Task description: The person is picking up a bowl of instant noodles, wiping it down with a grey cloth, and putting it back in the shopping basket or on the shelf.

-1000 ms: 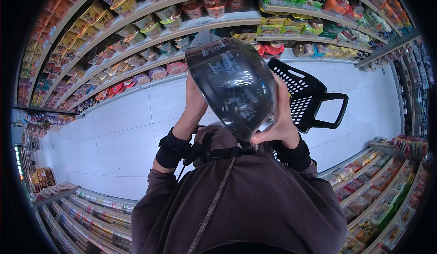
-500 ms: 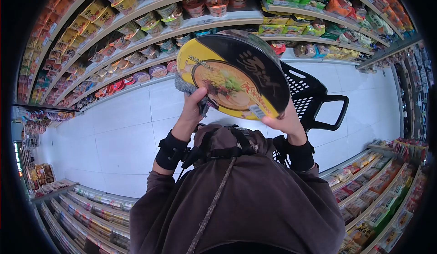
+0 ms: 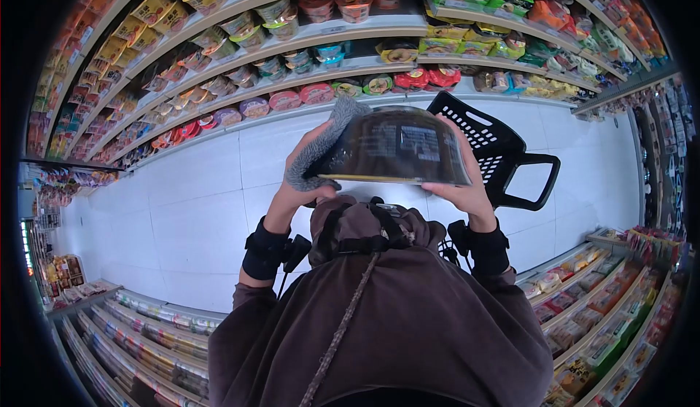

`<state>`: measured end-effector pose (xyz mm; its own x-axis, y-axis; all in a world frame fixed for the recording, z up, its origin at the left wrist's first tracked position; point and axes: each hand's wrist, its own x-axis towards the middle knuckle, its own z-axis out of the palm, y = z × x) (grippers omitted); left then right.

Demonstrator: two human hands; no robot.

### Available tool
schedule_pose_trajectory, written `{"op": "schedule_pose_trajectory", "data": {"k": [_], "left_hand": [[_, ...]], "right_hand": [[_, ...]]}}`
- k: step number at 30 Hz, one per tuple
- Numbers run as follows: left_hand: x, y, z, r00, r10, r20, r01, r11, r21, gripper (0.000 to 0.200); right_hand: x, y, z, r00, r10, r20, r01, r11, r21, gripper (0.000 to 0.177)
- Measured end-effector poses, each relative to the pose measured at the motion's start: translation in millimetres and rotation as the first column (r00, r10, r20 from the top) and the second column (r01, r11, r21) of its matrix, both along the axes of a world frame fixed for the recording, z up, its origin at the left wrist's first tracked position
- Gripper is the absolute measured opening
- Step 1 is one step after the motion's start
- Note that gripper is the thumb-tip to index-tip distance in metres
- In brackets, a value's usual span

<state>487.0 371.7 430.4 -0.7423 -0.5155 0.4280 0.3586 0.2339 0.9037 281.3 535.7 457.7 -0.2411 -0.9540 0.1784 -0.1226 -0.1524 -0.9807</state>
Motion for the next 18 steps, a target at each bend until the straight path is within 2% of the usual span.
{"op": "schedule_pose_trajectory", "data": {"k": [1,2,3,4,5,6,7,8,9,10,12,13,14,18], "left_hand": [[3.8,-0.8,-3.3,0.999,-0.033,0.006,0.032,0.994,0.109,0.095],[5.4,4.9,-2.9,1.0,-0.002,0.023,-0.005,0.953,0.302,0.093],[9.1,4.8,-9.3,0.999,0.027,-0.024,-0.014,0.906,0.423,0.09],[10.9,4.4,-12.5,0.996,0.06,-0.067,-0.015,0.844,0.537,0.087],[11.2,4.1,-13.6,0.982,0.182,-0.048,-0.115,0.782,0.613,0.077],[5.4,6.2,13.6,0.985,0.147,-0.091,-0.052,0.754,0.655,0.072],[3.2,3.7,24.1,0.982,0.148,-0.115,-0.047,0.787,0.614,0.072],[2.1,1.4,28.5,0.979,0.148,-0.138,-0.043,0.82,0.571,0.072],[4.4,-1.0,32.7,0.985,0.12,-0.124,-0.05,0.886,0.462,0.063],[3.1,3.7,38.0,0.985,0.119,-0.124,-0.049,0.886,0.462,0.063],[-2.7,19.7,59.3,0.983,0.137,0.121,-0.141,0.989,0.031,0.05],[-8.4,16.8,67.8,0.967,0.124,0.224,-0.07,0.969,-0.236,0.049],[-13.6,20.5,75.5,0.934,0.248,0.258,-0.081,0.849,-0.522,0.056],[-22.3,27.2,77.0,0.928,0.272,0.256,-0.076,0.809,-0.583,0.059]], "right_hand": [[0.3,1.9,-0.9,0.999,-0.004,-0.047,0.001,0.998,-0.06,0.084],[1.1,3.2,-1.8,0.996,-0.011,-0.094,0.0,0.993,-0.12,0.08],[3.4,3.0,-2.7,1.0,-0.008,0.007,0.009,0.991,-0.131,0.078],[3.9,1.8,-4.7,1.0,-0.006,0.007,0.007,0.991,-0.13,0.078],[3.6,0.4,-7.0,1.0,-0.001,-0.003,0.0,0.981,-0.196,0.078],[3.5,-1.0,-8.3,1.0,0.002,-0.013,-0.005,0.965,-0.261,0.077],[3.7,-2.6,-6.5,0.994,-0.047,-0.1,0.016,0.956,-0.293,0.074],[3.9,-3.3,-3.7,0.994,-0.049,-0.099,0.018,0.956,-0.293,0.074],[4.1,-4.1,-0.5,0.959,-0.122,-0.257,0.049,0.961,-0.271,0.072],[4.7,-4.9,2.1,0.894,-0.185,-0.408,0.084,0.964,-0.254,0.07],[8.9,-8.4,5.3,0.869,-0.223,-0.442,0.113,0.958,-0.262,0.069],[10.2,-10.0,6.6,0.832,-0.243,-0.498,0.123,0.957,-0.262,0.07],[10.8,-11.1,8.1,0.793,-0.262,-0.551,0.133,0.956,-0.263,0.071],[11.3,-10.1,16.4,0.724,-0.313,-0.615,0.161,0.943,-0.29,0.072]]}}
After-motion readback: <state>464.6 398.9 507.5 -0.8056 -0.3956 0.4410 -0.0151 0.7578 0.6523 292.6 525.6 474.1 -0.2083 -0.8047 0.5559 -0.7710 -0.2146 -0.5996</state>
